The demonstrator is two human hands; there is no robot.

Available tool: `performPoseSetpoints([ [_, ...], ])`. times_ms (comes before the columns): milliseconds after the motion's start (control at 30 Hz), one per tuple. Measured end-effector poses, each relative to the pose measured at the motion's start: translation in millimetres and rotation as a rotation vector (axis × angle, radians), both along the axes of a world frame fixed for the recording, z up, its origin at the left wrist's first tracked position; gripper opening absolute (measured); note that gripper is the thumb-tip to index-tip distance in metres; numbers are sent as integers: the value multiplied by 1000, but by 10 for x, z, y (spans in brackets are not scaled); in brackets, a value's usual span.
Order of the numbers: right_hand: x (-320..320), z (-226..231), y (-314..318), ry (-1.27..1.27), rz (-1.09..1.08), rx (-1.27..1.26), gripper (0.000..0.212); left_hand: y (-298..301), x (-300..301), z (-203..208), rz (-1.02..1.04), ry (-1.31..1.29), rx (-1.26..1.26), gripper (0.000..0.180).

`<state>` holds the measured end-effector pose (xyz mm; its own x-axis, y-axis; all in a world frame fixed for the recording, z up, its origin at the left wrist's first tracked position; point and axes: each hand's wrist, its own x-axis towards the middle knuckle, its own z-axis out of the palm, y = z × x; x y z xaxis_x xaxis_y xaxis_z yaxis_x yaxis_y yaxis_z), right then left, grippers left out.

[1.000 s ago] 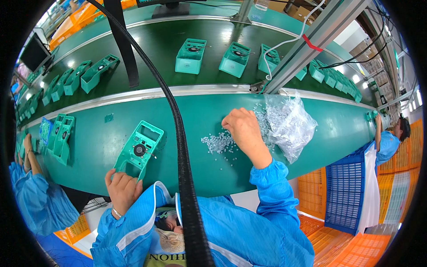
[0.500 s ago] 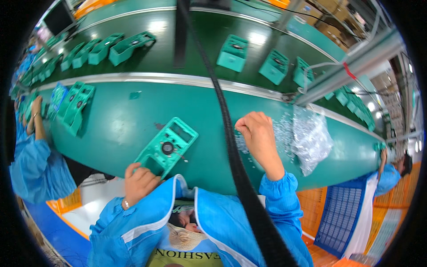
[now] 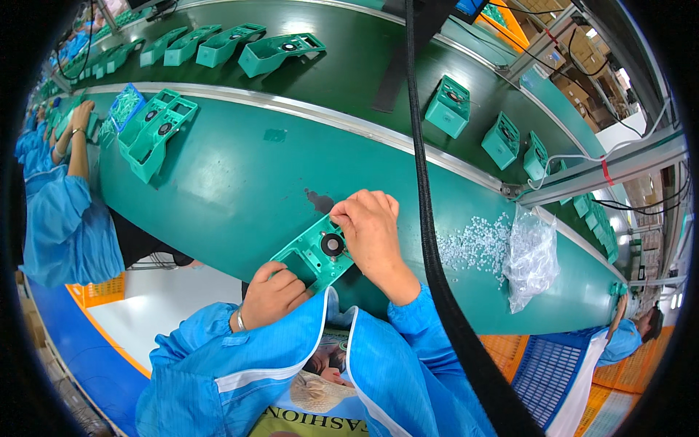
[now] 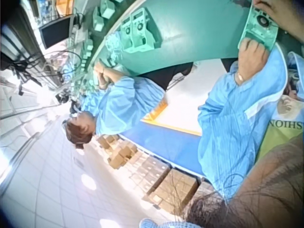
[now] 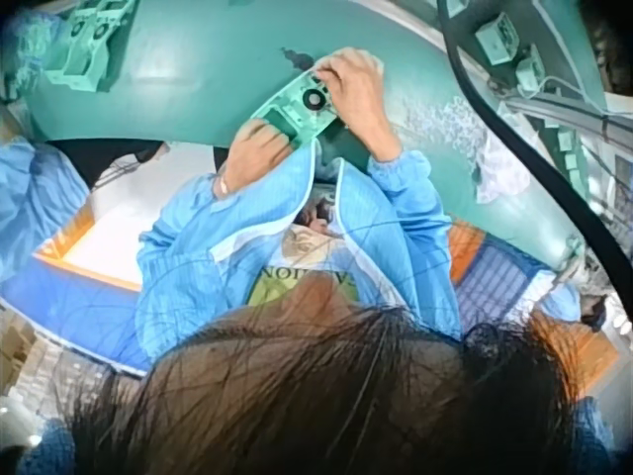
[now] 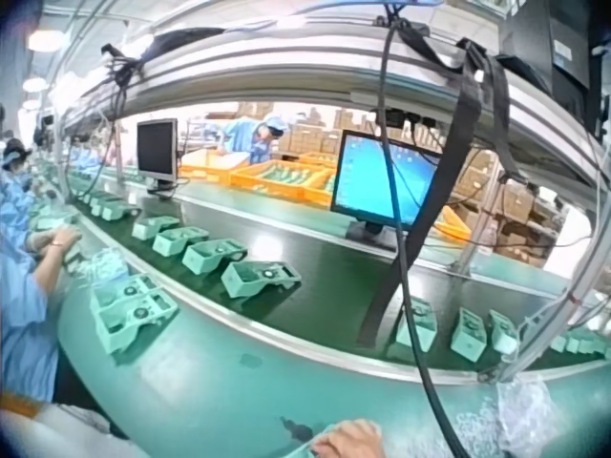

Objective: The person assembles small electronic components into a green plastic housing by hand, inserting a circuit board and plastic components, then securing them with screws.

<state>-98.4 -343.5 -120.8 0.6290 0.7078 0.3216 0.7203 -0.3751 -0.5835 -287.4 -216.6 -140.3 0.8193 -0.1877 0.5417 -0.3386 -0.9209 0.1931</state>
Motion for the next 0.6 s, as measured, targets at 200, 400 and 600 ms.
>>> performPoseSetpoints([
  [200,-76,-7,19,-159,-43,-10,5,9,3,39,-28,15,-24,10],
  [400,-40,-40,46,-170,-76,18,6,17,67,2,-25,-53,-31,9],
  [600,-69,-88,126,-208,-30,11,6,33,-38,-118,-42,106,-200,16],
])
